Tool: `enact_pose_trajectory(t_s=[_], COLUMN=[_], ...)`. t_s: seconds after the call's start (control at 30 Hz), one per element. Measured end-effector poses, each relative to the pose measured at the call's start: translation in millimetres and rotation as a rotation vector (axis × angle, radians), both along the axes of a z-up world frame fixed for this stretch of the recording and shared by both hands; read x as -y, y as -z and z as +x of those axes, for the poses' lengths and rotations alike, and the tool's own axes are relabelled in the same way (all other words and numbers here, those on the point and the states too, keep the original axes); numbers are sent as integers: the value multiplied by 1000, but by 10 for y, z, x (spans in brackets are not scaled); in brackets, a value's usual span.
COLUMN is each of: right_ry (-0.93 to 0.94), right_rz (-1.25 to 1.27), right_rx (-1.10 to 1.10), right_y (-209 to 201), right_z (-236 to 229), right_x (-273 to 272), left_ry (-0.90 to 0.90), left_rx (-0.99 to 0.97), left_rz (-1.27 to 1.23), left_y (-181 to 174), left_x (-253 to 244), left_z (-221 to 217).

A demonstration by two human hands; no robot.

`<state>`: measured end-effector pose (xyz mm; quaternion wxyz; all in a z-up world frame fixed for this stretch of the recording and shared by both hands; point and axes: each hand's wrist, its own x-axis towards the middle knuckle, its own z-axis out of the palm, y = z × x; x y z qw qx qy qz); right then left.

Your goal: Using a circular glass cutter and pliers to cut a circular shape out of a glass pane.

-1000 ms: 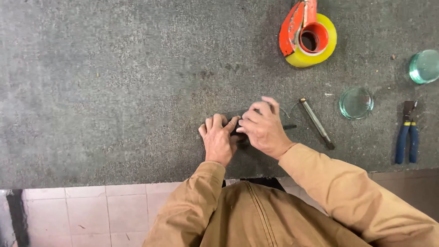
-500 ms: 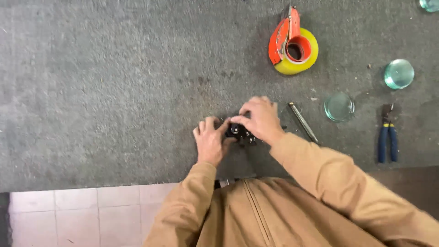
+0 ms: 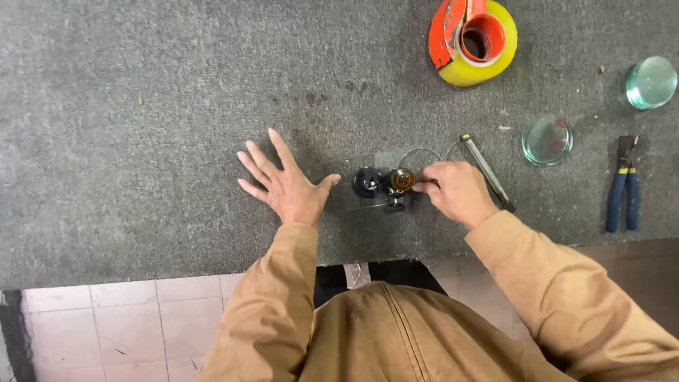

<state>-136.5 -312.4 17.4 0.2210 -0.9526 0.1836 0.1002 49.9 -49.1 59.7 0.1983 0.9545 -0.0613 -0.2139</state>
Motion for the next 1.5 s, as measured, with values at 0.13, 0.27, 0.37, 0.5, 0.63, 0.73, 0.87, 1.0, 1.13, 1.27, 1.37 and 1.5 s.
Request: enact_pose_trajectory(t_s=[0.13, 0.27, 0.37, 0.5, 0.63, 0.73, 0.87, 1.0, 1.13, 1.27, 1.37, 1.5], right_ry=[119, 367, 561, 886, 580, 288, -144, -682, -1010, -1009, -1123, -1245], right_rz=[170, 257, 371, 650, 532, 427, 257, 41, -49, -89, -179, -140], right_rx=[-160, -262, -138, -225, -198, 94, 178, -236, -213, -199, -171, -160], right_y=[27, 138, 230, -13, -447, -669, -829, -610, -472, -432, -541, -610], right_z=[-174, -309, -128, 167, 28, 106, 946, 1490, 1586, 1707, 1729, 1721], right_x=[-89, -881, -1452, -1837, -1486, -1082, -867, -1117, -1351, -1478, -1562, -1573], left_ry=[1, 12, 2, -63, -24, 377, 604, 836, 816, 793, 806, 810], left_rx=[-61, -88, -79, 35, 503, 307, -116, -129, -91, -138, -204, -176], left_rz=[59, 67, 51, -55, -495, -693, -650, -98, 135, 177, 174, 150], left_y=[53, 206, 177, 91, -47, -525, -301, 77, 559, 596, 768, 883], left_x=[100, 90, 111, -40, -445, -509, -125, 323, 566, 671, 735, 793], left_z=[49, 42, 90, -16, -423, -1125, -1479, -1587, -1837, -1900, -2013, -2080])
